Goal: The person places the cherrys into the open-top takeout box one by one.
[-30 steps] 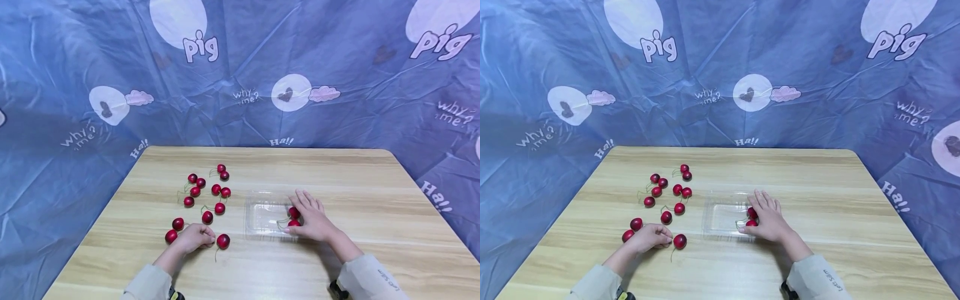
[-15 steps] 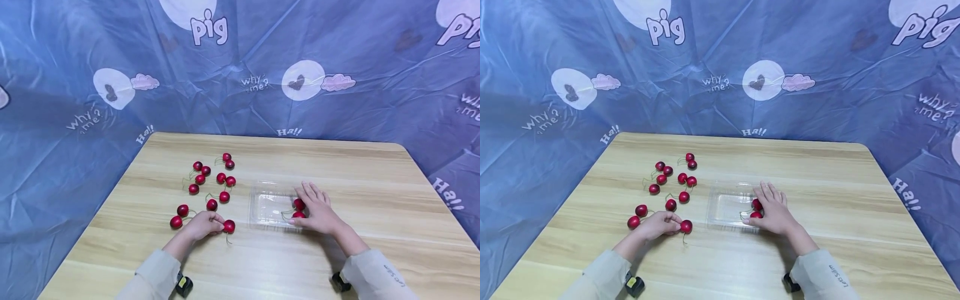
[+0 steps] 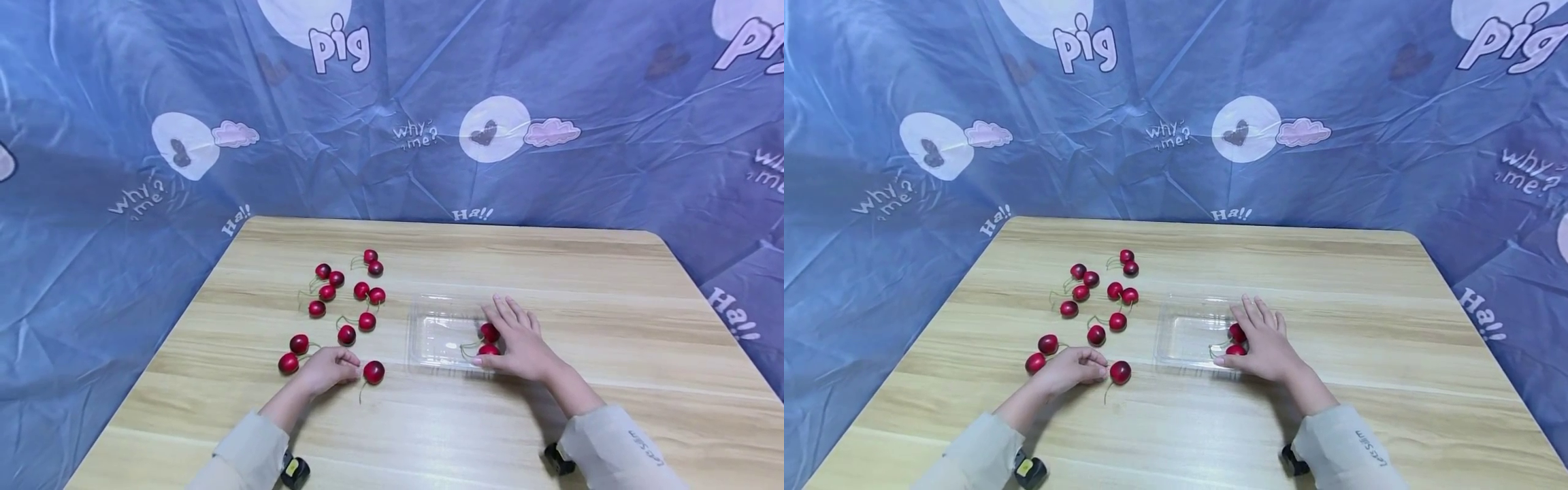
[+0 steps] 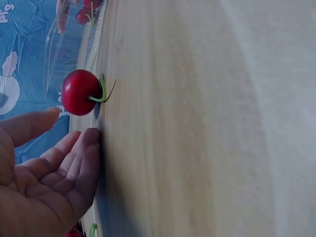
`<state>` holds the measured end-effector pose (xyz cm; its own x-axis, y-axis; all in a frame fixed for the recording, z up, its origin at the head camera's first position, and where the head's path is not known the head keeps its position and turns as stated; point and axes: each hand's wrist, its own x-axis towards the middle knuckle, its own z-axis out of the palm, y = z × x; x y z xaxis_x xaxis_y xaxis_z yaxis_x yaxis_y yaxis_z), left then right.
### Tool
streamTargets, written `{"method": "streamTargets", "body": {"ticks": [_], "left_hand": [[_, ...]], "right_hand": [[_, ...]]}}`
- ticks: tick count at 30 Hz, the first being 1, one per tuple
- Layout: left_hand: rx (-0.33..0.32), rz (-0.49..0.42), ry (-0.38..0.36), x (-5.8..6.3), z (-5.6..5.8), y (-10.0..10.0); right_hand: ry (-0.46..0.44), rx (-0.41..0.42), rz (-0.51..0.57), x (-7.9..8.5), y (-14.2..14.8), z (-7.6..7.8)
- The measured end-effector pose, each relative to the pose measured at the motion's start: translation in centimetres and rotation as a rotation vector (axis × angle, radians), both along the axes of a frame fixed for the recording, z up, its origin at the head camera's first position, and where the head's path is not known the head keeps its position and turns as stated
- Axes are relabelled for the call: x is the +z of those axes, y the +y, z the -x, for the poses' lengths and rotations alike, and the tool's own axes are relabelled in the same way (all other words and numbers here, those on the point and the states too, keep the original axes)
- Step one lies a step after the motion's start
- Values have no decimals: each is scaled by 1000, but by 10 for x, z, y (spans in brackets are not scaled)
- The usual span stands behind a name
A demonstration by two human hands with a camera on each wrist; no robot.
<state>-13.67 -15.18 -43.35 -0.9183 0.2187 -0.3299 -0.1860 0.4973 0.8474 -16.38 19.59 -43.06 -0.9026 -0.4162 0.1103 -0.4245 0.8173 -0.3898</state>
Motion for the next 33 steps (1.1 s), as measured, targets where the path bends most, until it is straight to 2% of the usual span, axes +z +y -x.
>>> {"method": "streamTargets", "body": {"ticks": [6, 11, 17, 23, 33], "left_hand": [[-20, 188, 45, 7, -13, 0], [-34, 248, 97, 6, -23, 10], [-30, 356, 151, 5, -27, 18], [-55, 396, 207, 5, -26, 16], [-41, 465, 284, 2, -29, 17]], "right_hand": [[2, 2, 3, 0, 1, 0], [-7, 1, 7, 0, 2, 0], [-9, 5, 10, 0, 1, 0], [-3, 7, 11, 0, 1, 1], [3, 5, 12, -3, 1, 1]]}}
